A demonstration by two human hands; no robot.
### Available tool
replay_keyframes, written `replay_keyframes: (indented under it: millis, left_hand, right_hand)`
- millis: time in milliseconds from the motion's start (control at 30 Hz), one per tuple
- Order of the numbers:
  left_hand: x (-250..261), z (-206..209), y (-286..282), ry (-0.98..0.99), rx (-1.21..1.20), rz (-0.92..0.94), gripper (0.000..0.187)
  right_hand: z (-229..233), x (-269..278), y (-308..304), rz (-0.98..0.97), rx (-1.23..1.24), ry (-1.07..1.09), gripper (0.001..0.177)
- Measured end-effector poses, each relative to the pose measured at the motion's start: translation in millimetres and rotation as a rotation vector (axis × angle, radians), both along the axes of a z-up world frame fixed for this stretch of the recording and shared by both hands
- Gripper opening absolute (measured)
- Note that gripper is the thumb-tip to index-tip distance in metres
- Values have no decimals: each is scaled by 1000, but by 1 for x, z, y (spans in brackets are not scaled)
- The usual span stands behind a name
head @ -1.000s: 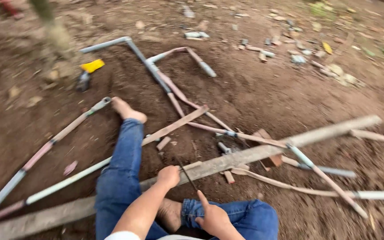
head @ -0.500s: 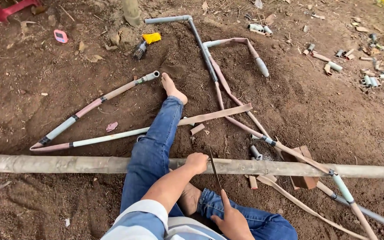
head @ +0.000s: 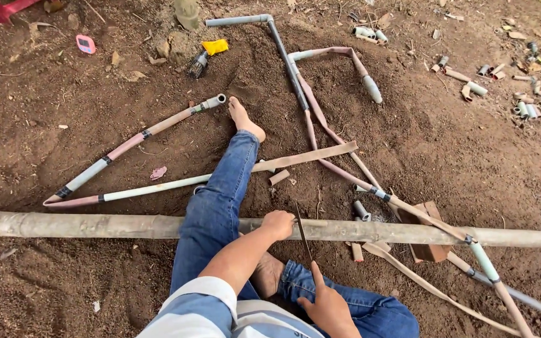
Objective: The person sits on the ground and uses a hand saw to cut a long piece of bamboo. They hold the bamboo steady with their feet and hands while sawing through it.
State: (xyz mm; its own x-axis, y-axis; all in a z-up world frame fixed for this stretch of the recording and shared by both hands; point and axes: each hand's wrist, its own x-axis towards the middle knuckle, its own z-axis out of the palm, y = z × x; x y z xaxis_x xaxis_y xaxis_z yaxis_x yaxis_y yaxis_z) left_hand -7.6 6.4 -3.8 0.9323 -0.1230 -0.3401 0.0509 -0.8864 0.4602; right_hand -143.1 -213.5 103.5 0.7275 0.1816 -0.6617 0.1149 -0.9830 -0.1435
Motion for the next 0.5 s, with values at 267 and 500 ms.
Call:
replay_keyframes:
  millis: [267, 500]
  left_hand:
    - [1, 9, 1, 49, 19, -32, 21]
    - [7, 2, -1, 102, 18, -35, 21]
  right_hand:
    - [-25, 18, 5, 27, -1, -99, 109]
    - [-14, 6, 2, 55, -11, -78, 109]
